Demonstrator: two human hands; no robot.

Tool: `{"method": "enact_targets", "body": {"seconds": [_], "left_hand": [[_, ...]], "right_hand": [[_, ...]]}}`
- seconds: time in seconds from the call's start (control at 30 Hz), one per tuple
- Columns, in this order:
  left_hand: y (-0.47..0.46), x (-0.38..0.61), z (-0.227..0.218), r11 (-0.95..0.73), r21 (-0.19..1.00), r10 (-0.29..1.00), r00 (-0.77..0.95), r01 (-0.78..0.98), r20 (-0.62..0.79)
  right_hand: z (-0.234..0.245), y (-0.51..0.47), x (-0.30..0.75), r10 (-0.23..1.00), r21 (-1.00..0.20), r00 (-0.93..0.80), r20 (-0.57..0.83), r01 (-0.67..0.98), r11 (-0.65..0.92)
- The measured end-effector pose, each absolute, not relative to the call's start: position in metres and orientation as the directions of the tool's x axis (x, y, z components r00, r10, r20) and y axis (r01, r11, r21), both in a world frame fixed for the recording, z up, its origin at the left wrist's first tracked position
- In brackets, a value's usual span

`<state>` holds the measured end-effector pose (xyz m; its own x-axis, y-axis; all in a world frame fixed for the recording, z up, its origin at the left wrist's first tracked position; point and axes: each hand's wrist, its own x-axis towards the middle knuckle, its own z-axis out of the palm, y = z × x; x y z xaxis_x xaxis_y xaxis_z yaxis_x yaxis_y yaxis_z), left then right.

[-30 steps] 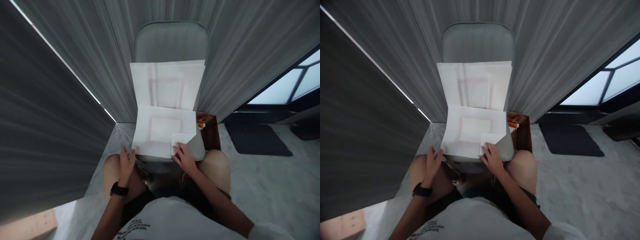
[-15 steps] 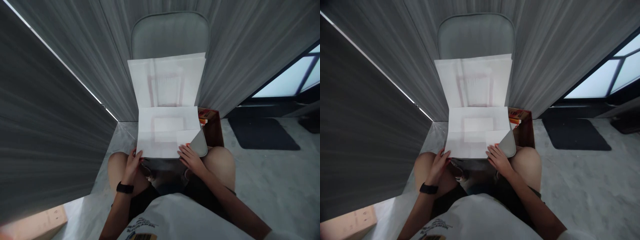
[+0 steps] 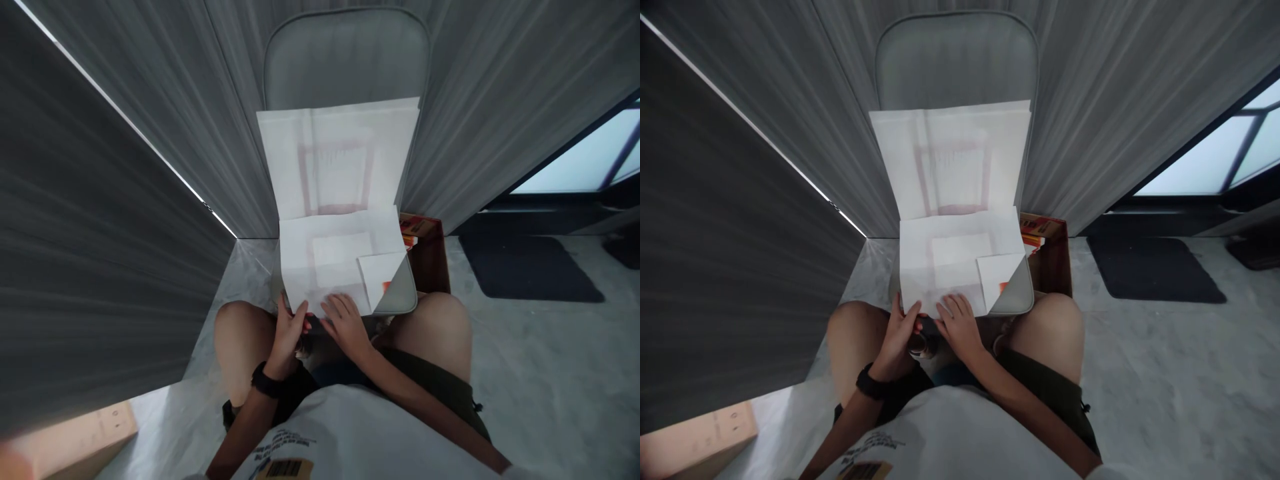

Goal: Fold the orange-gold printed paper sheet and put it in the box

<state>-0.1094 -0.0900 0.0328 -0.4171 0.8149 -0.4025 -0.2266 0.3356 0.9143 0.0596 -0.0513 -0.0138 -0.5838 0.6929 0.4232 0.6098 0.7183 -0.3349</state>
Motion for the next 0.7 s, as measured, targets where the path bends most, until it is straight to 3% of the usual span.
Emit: {"method": "enact_targets", "body": {"seconds": [0.13, 0.2, 0.27, 0.37, 0.43, 0.57, 0.7], "left_hand": [[-0.092, -0.127, 0.038, 0.323, 0.929, 0.818, -0.44, -0.18, -0.37], [-0.092, -0.135, 0.037, 0.242, 0.97, 0.83, -0.511, -0.03, -0.223], [-0.09, -0.142, 0.034, 0.137, 0.96, 0.839, -0.544, 0.244, 0.019], [-0.079, -0.151, 0.028, -0.053, 0.746, 0.876, -0.328, 0.664, 0.354], [-0.067, -0.156, 0.023, -0.215, 0.559, 0.888, -0.078, 0.801, 0.453], [-0.045, -0.163, 0.007, -0.392, 0.344, 0.875, 0.23, 0.853, 0.426], [-0.038, -0.163, -0.016, -0.371, 0.303, 0.898, 0.255, 0.878, 0.359]], "right_hand": [[-0.012, -0.041, 0.051, 0.686, -0.451, -0.584, 0.434, 0.518, 0.727], [-0.012, -0.038, 0.049, 0.742, -0.541, -0.535, 0.403, 0.515, 0.665], [-0.012, -0.035, 0.047, 0.814, -0.618, -0.465, 0.347, 0.54, 0.572], [-0.014, -0.027, 0.045, 0.894, -0.696, -0.391, 0.219, 0.58, 0.424], [-0.014, -0.021, 0.045, 0.92, -0.741, -0.373, 0.118, 0.584, 0.332], [-0.012, -0.01, 0.047, 0.929, -0.778, -0.369, 0.028, 0.575, 0.252], [-0.007, -0.008, 0.047, 0.935, -0.796, -0.354, -0.013, 0.57, 0.205]]}}
